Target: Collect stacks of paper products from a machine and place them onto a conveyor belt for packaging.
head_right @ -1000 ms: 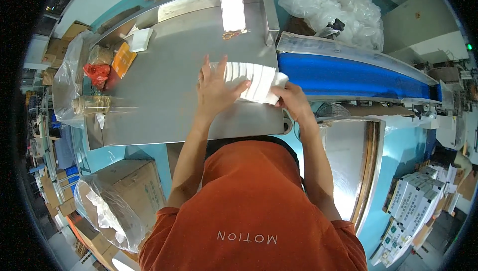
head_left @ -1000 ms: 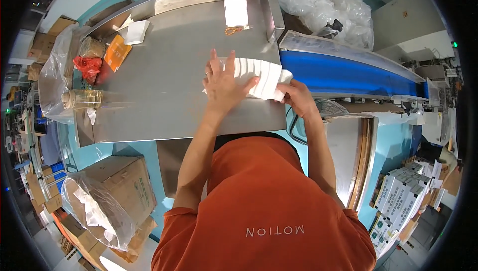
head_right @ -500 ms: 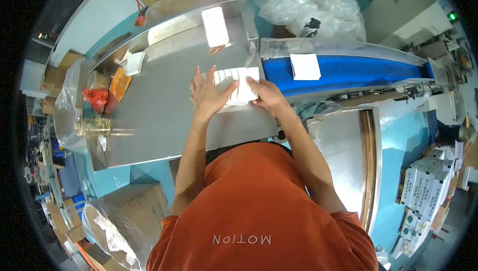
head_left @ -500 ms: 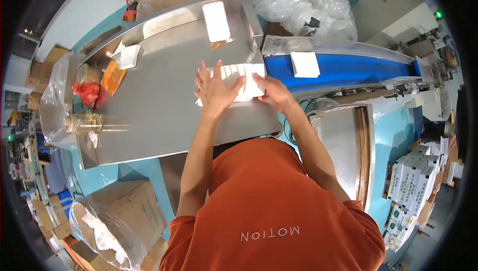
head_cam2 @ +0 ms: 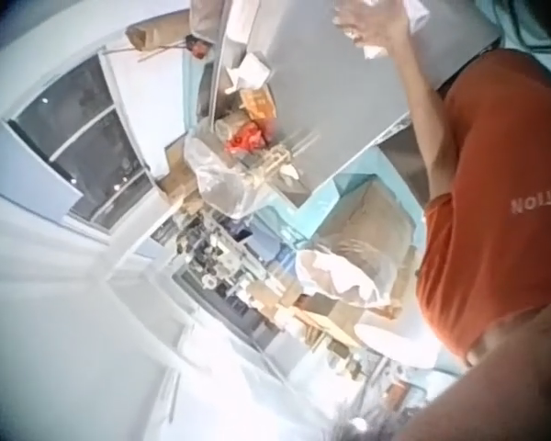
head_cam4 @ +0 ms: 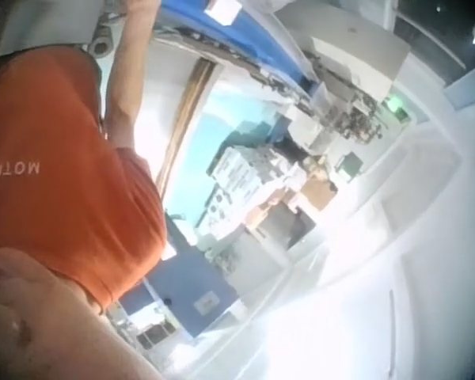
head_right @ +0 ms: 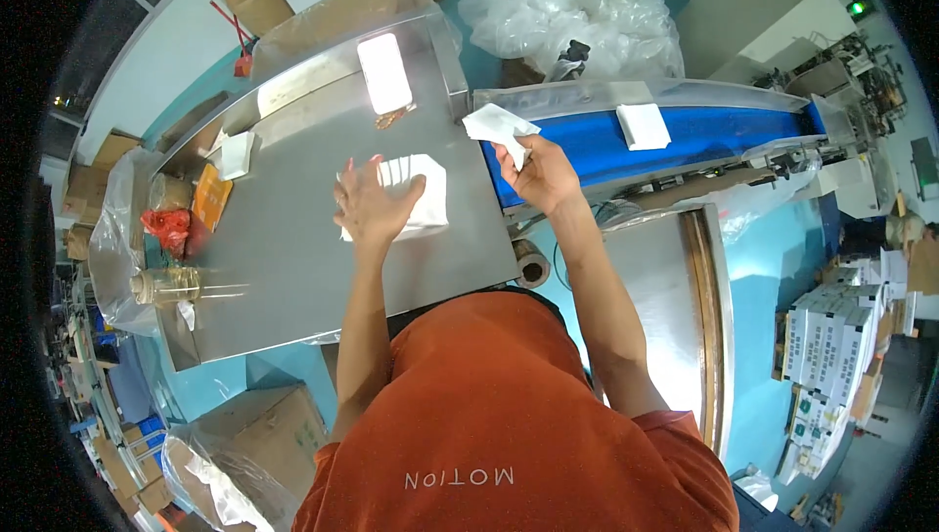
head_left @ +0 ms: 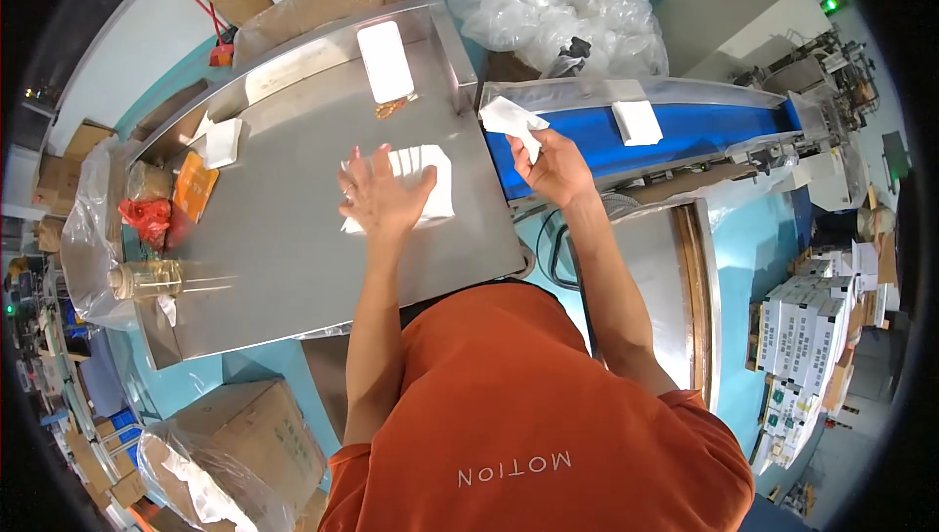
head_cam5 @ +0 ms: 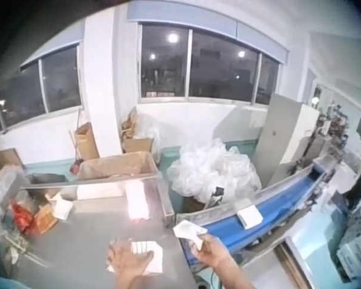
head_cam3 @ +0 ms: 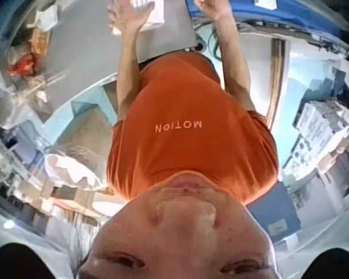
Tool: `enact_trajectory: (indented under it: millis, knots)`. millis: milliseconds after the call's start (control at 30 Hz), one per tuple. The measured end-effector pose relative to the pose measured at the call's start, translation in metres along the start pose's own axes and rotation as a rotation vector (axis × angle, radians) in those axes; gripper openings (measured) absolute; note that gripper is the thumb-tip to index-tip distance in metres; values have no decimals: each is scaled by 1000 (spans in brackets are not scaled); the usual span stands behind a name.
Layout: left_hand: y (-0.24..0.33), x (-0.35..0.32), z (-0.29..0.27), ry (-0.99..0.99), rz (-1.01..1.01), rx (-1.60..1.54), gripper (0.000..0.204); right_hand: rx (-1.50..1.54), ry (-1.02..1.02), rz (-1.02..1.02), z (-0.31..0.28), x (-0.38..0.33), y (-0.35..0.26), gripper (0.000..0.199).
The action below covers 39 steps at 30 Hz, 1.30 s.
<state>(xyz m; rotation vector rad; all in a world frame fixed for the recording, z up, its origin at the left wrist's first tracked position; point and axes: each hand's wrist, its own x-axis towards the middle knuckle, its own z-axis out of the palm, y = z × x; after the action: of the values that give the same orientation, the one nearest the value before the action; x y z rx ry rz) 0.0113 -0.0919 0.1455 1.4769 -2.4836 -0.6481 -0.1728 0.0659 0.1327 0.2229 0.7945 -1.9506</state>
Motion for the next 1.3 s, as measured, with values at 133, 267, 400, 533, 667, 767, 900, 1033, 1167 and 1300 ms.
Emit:
enact_trajectory:
  millis: [133, 267, 400, 533, 667, 767, 900, 1033, 1167, 1300]
  knots:
    - [-6, -4, -3, 22, -4, 7, 75, 66, -80, 80, 7, -6, -4, 36]
    - [-14, -4, -2, 91, 41, 0, 73, 156, -80, 176, 12, -3, 2, 36]
    - [-25, -2, 2, 233, 55, 27, 69, 225, -99, 249, 22, 1, 10, 36]
    - [-33, 0, -2, 273, 31, 33, 68, 259, -150, 292, 28, 2, 15, 37]
    - [-42, 3, -3, 273, 25, 19, 67, 59, -143, 199, 36, -4, 25, 29]
    - [-46, 5, -6, 270, 20, 4, 68, -222, -58, 55, 27, -6, 34, 21]
    - [-47, 6, -3, 269, 13, 21, 70, -557, 179, 116, -41, 1, 49, 13]
    - [-27, 8, 2, 202, 36, -12, 73, -187, 81, -169, -107, 15, 41, 25]
    - [-23, 4, 4, 185, 44, 35, 74, -404, 305, -38, -28, -11, 50, 49]
    - [-11, -1, 6, 55, 112, -9, 69, -1074, 179, -253, 8, -12, 91, 65]
